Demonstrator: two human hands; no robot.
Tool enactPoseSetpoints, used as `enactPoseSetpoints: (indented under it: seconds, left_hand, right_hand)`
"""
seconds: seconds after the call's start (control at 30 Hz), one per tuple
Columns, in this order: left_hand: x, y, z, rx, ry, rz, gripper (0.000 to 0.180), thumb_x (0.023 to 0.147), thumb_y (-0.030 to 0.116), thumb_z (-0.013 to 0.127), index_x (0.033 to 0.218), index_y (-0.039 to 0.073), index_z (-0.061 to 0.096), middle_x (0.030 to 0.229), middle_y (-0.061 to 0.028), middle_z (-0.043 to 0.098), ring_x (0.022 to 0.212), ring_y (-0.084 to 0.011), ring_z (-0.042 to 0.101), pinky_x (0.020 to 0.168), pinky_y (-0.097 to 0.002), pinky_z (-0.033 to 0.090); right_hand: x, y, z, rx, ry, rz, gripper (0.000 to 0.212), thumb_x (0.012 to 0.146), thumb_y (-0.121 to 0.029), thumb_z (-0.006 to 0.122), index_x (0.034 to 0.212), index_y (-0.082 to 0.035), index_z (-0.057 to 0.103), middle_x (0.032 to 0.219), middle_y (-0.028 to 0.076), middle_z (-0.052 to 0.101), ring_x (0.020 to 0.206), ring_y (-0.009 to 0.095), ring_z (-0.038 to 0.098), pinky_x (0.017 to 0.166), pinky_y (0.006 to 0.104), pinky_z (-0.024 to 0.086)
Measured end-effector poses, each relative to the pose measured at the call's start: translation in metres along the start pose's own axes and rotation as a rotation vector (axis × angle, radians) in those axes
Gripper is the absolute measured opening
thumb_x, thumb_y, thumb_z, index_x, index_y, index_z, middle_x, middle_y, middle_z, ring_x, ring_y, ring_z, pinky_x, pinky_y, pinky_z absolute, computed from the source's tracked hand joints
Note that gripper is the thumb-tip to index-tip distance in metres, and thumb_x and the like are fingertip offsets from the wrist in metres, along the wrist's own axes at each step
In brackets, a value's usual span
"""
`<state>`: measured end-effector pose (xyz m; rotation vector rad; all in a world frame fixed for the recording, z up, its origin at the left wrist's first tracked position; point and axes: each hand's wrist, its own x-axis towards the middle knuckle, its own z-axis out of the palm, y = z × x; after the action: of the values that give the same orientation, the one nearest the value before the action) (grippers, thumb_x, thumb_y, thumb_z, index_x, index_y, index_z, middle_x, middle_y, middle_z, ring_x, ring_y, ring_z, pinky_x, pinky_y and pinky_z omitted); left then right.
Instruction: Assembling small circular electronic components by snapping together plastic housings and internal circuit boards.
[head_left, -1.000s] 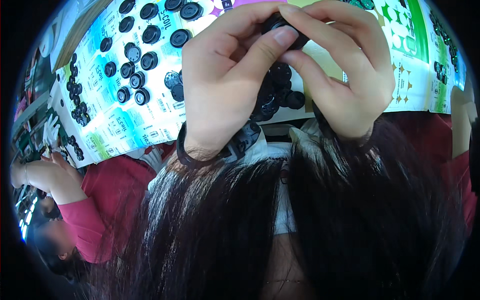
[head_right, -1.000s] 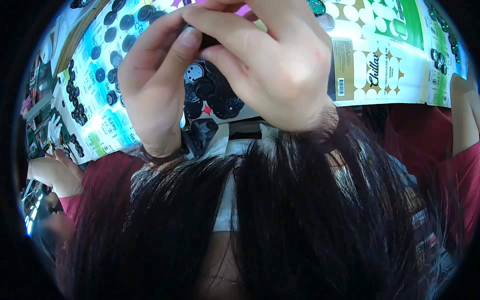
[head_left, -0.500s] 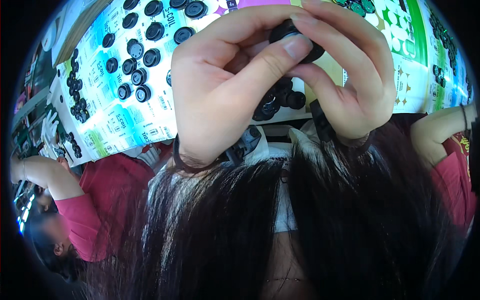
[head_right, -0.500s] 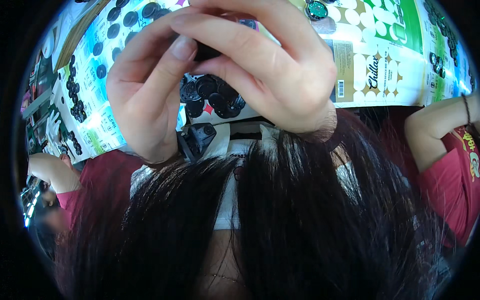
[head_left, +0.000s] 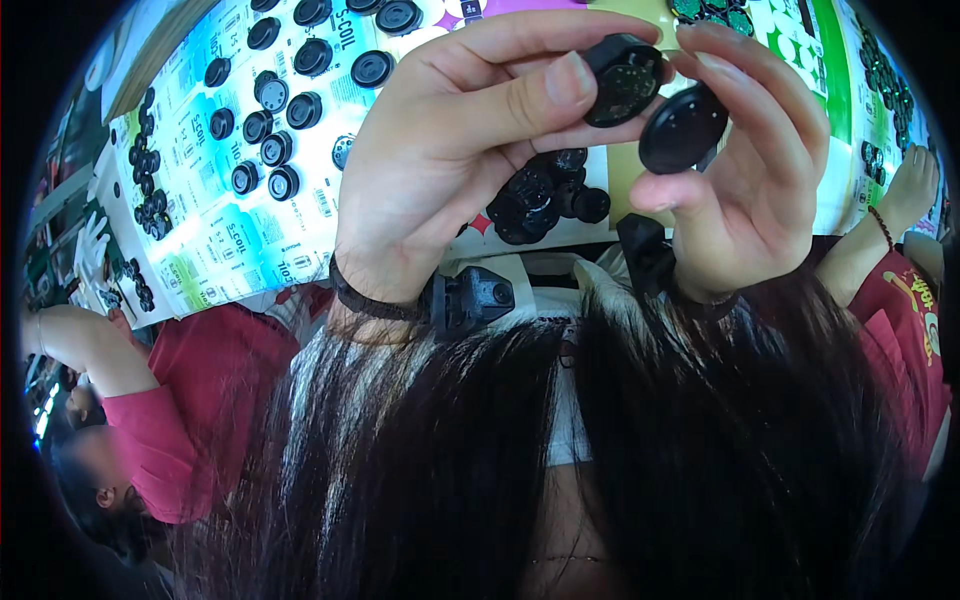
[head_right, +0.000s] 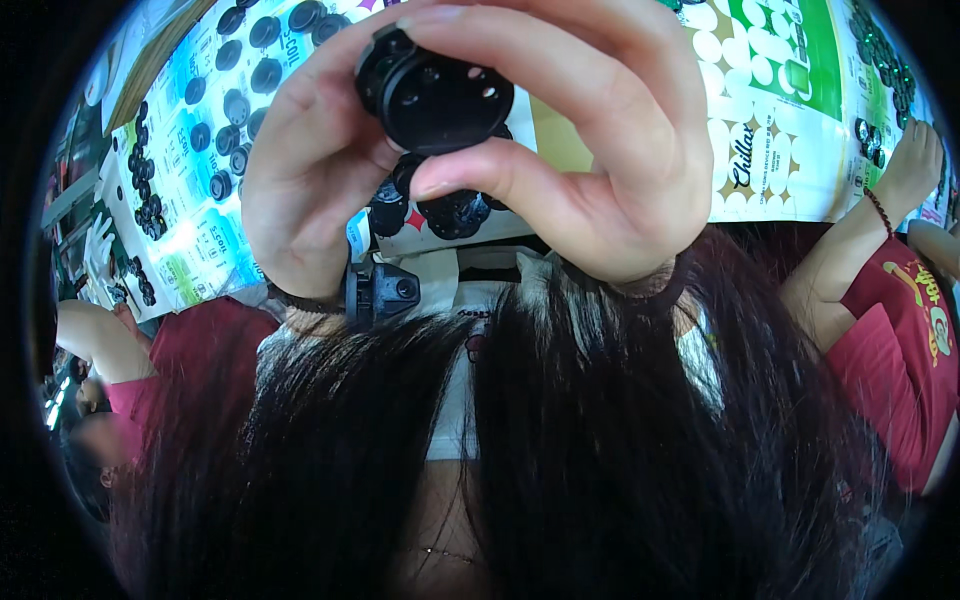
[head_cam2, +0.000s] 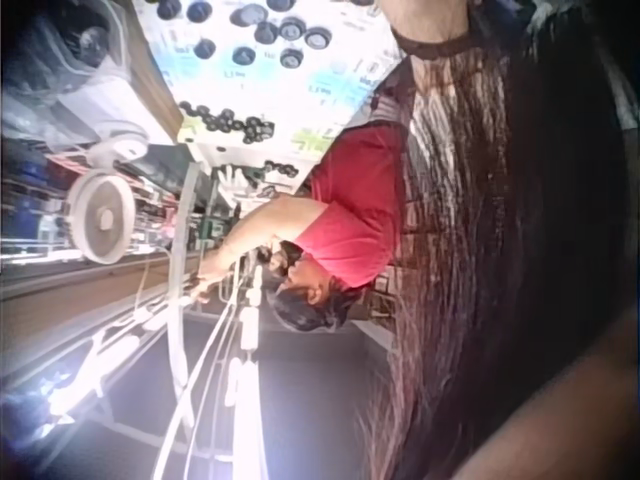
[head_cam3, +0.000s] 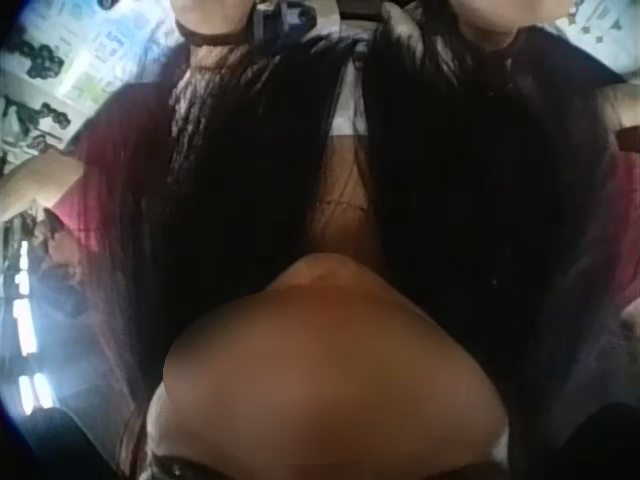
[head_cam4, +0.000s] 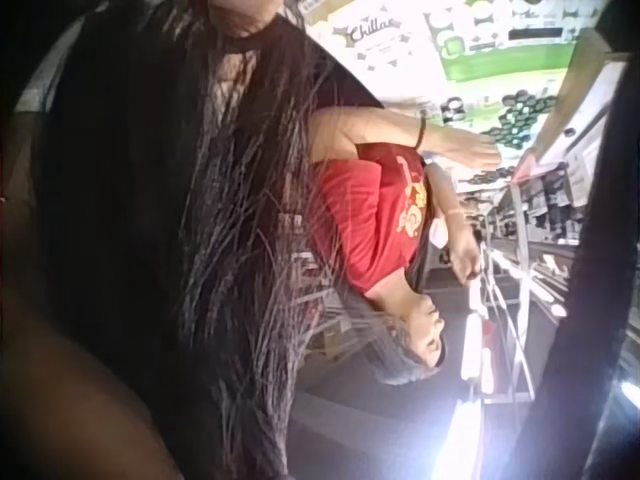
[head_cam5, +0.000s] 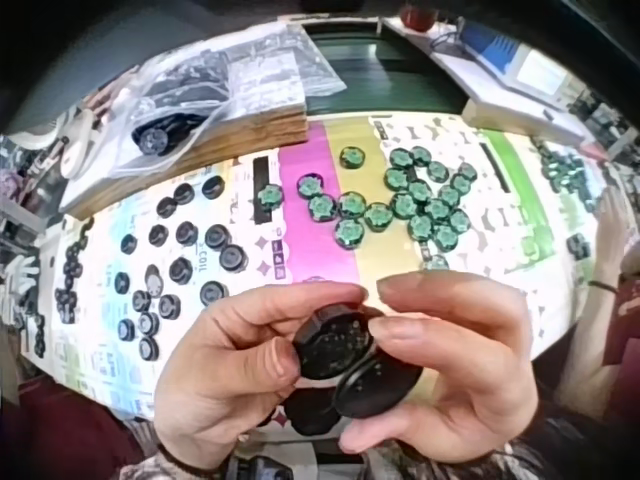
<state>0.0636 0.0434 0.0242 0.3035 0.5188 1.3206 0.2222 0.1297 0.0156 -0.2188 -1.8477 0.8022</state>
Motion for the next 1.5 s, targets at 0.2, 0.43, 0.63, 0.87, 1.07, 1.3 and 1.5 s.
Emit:
enactPoseSetpoints:
  seconds: [0.2,0.43,0.63,0.87,1.07,1.3,1.5]
  left_hand:
    - [0.001,-0.008,-0.004,0.037,-0.015,0.116,0.053,0.083,0.011,0.064,0.128,-0.006,0.042,0.124,-0.0173,0.052,0.109,-0.0230,0.054,0.095,-0.0320,0.043]
    - [0.006,-0.004,0.006,0.137,-0.012,0.163,0.033,0.084,0.011,0.063,0.114,-0.003,0.057,0.106,-0.0139,0.062,0.096,-0.0228,0.062,0.081,-0.0297,0.052]
    - [0.005,0.004,0.008,0.412,0.009,0.074,0.068,0.081,0.040,0.065,0.125,-0.007,0.042,0.111,-0.0144,0.057,0.100,-0.0187,0.058,0.080,-0.0258,0.050]
    - [0.001,0.002,0.011,0.398,0.086,0.173,0.045,0.088,0.023,0.059,0.120,-0.007,0.048,0.107,-0.0142,0.060,0.098,-0.0196,0.059,0.081,-0.0272,0.050]
    - [0.001,-0.010,0.025,0.513,0.276,0.364,0.028,0.085,0.007,0.061,0.110,-0.005,0.060,0.095,-0.0110,0.066,0.085,-0.0128,0.062,0.075,-0.0213,0.050]
    - [-0.007,-0.009,0.039,0.772,0.305,0.375,0.031,0.086,0.004,0.058,0.115,-0.007,0.055,0.100,-0.0128,0.063,0.089,-0.0145,0.060,0.077,-0.0237,0.050]
    - [-0.009,-0.012,0.048,0.811,0.348,0.412,0.029,0.085,-0.002,0.057,0.112,-0.009,0.054,0.100,-0.0122,0.063,0.090,-0.0151,0.060,0.078,-0.0237,0.049]
  right_hand:
    - [0.009,-0.008,-0.004,-0.200,-0.110,-0.012,0.054,0.063,-0.018,0.078,0.105,0.008,0.058,0.106,0.019,0.058,0.096,0.027,0.058,0.081,0.0327,0.048]
    - [0.007,-0.006,-0.006,-0.252,-0.154,-0.018,0.054,0.060,-0.019,0.079,0.102,0.009,0.060,0.103,0.019,0.059,0.096,0.028,0.059,0.082,0.0336,0.048]
    - [0.018,-0.015,-0.006,-0.346,-0.207,0.005,0.051,0.057,-0.016,0.078,0.099,0.008,0.062,0.100,0.017,0.060,0.093,0.027,0.059,0.078,0.0326,0.048]
    - [0.022,-0.018,-0.006,-0.391,-0.250,0.032,0.048,0.057,-0.010,0.078,0.101,0.005,0.064,0.100,0.014,0.061,0.091,0.025,0.059,0.076,0.0312,0.048]
    - [0.015,-0.014,-0.003,-0.389,-0.216,0.043,0.048,0.057,-0.005,0.077,0.102,0.002,0.065,0.100,0.013,0.061,0.090,0.023,0.059,0.075,0.0294,0.048]
    - [0.013,-0.015,-0.002,-0.362,-0.188,0.043,0.046,0.057,-0.002,0.076,0.102,0.001,0.066,0.100,0.012,0.062,0.089,0.022,0.059,0.075,0.0288,0.048]
    - [0.011,-0.024,-0.001,-0.358,-0.162,0.071,0.045,0.057,0.000,0.076,0.101,0.001,0.066,0.099,0.011,0.060,0.089,0.022,0.058,0.075,0.0286,0.047]
